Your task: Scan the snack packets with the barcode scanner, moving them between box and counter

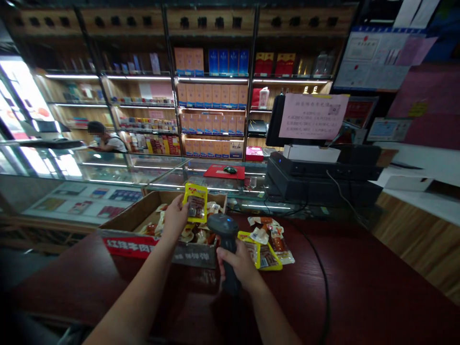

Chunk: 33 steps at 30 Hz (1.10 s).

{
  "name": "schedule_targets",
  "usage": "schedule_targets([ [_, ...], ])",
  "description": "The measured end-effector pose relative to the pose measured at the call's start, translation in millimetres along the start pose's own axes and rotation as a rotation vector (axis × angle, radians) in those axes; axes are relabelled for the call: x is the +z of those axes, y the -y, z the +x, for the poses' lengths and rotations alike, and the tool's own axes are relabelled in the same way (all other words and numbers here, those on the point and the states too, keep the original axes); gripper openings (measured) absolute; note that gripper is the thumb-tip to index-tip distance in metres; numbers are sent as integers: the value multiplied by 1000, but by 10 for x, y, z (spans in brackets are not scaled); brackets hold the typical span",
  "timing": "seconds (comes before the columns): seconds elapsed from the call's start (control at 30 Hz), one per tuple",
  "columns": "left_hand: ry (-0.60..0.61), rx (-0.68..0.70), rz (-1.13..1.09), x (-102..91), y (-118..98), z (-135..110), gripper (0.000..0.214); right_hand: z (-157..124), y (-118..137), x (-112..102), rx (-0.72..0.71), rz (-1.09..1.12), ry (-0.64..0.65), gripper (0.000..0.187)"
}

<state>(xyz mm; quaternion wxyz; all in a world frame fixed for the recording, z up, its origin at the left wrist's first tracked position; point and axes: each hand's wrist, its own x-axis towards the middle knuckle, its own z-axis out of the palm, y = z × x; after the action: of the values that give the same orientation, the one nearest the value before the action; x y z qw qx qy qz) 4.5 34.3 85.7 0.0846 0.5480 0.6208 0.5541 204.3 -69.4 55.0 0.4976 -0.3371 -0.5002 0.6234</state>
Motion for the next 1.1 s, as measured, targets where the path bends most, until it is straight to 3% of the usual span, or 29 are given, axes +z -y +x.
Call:
schedule_targets([
  [0.13,-137,139,20,43,8,-40,55,30,-24,42,-15,-17,12,38],
  [0.27,-198,293,-10,75,-129,-116,47,26,-53,2,-22,0,9,40],
  [0.43,-68,430,-136,271,-421,-425,37,-47,-109,-281,-32,10,-75,37],
  [0.53,138,468,-215,540,-569,-726,35,-141,-119,-581,-61,-5,-200,30],
  [0.67,503,325,-23,1039,-624,-1026,26,-268,-136,-960,-141,95,-365,31],
  [0.77,644,163,207,1421,-587,-1074,26,-309,-192,-1132,-181,183,-431,38],
  [0.93,709,-13,319,1886,-535,-1028,40,-309,-286,-1204,-205,188,-457,41],
  [1.03,697,-150,197,2056,-508,-1016,32,-313,-300,-1193,-205,164,-472,42],
  [1.1,690,-228,-29,2136,-480,-997,26,-317,-301,-1185,-206,154,-477,42],
])
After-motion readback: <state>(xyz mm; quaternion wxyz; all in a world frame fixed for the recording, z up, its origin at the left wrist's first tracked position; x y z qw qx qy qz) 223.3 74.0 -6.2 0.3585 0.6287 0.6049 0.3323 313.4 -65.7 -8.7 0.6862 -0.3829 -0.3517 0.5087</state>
